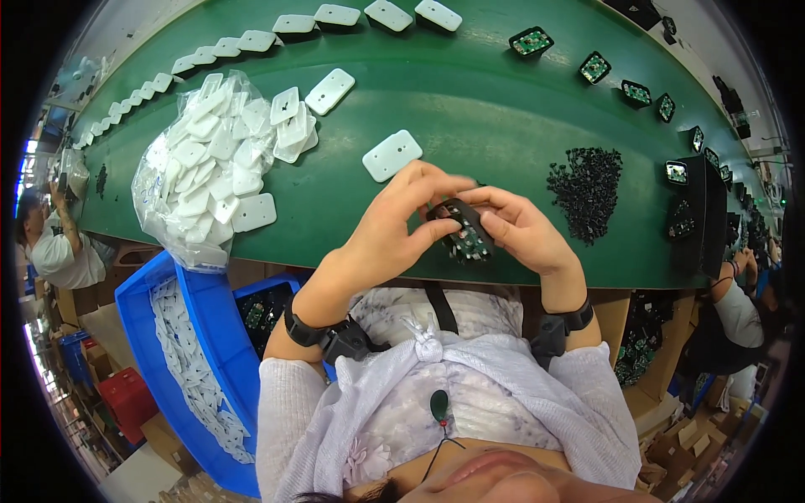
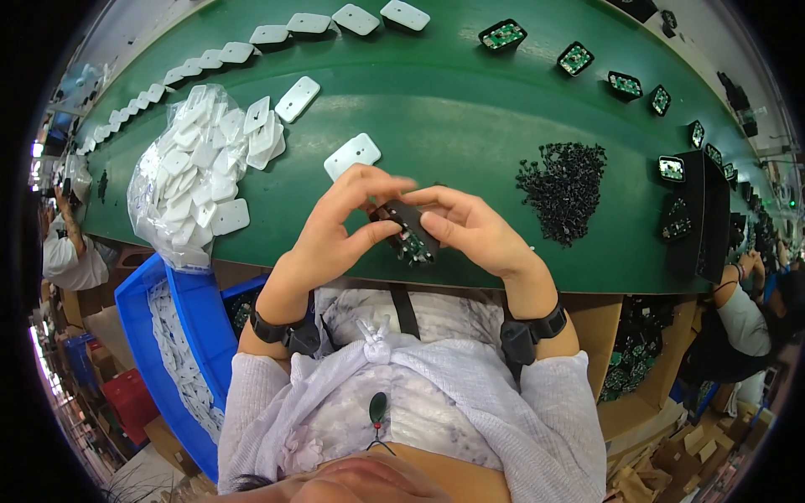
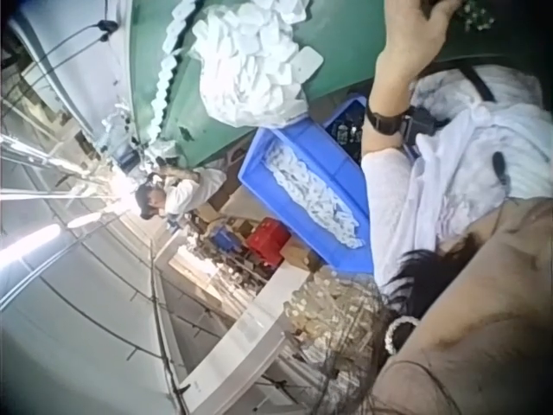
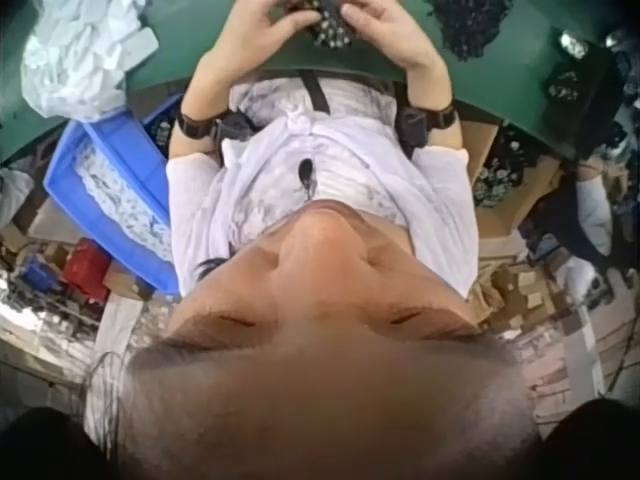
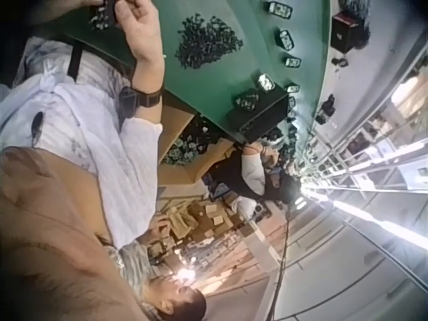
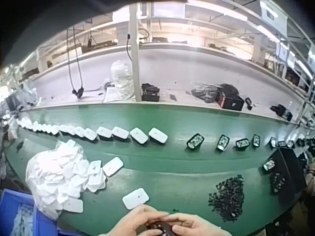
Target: The person picks up a white plastic cover and a black housing, fits them together by hand, and places the unit on the workbench. They then fit a circuit board into a black housing and place it on the workbench.
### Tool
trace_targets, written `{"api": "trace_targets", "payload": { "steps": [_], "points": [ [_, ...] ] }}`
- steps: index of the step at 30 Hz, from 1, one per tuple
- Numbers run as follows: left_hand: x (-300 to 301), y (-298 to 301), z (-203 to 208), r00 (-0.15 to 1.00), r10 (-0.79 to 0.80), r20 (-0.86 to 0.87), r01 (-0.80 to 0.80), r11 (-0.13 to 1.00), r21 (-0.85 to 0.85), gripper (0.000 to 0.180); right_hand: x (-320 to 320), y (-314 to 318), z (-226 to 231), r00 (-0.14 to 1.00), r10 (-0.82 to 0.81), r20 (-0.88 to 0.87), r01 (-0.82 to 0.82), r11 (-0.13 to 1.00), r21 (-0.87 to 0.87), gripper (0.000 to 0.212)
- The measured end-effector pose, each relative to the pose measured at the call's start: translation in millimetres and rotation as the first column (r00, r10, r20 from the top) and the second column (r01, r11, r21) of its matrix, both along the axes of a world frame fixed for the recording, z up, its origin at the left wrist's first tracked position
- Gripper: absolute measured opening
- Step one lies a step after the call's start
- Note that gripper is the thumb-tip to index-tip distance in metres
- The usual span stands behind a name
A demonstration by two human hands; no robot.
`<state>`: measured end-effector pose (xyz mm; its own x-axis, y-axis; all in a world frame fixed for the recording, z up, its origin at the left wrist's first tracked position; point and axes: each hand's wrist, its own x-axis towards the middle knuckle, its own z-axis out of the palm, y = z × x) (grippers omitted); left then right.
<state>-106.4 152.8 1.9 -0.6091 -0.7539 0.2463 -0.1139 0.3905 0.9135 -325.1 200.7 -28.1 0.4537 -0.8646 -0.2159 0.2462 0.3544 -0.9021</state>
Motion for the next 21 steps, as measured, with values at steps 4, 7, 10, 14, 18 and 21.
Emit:
{"api": "trace_targets", "payload": {
  "steps": [4,7,10,14,18,21],
  "points": [
    [5,-22,-13,0.989,0.127,0.072,-0.117,0.985,-0.125,0.06,3,7,-7,0.937,-0.194,0.292,0.162,0.978,0.13,0.046],
    [17,-37,-30,0.842,0.46,0.283,-0.254,0.8,-0.544,0.059,2,-2,-1,0.903,-0.321,0.284,0.301,0.947,0.114,0.046],
    [27,-48,-48,0.765,0.529,0.368,-0.212,0.746,-0.632,0.051,-2,-5,-1,0.876,-0.419,0.239,0.407,0.908,0.099,0.046],
    [27,-50,-45,0.791,0.474,0.386,-0.164,0.773,-0.613,0.039,-4,-6,-3,0.884,-0.431,0.182,0.423,0.902,0.084,0.045],
    [19,-44,-45,0.766,0.506,0.396,-0.105,0.706,-0.7,0.031,-3,-7,-3,0.88,-0.467,0.091,0.463,0.884,0.06,0.045],
    [24,-49,-49,0.774,0.496,0.393,-0.095,0.705,-0.703,0.029,-3,-8,1,0.878,-0.463,0.118,0.457,0.886,0.073,0.045]
  ]
}}
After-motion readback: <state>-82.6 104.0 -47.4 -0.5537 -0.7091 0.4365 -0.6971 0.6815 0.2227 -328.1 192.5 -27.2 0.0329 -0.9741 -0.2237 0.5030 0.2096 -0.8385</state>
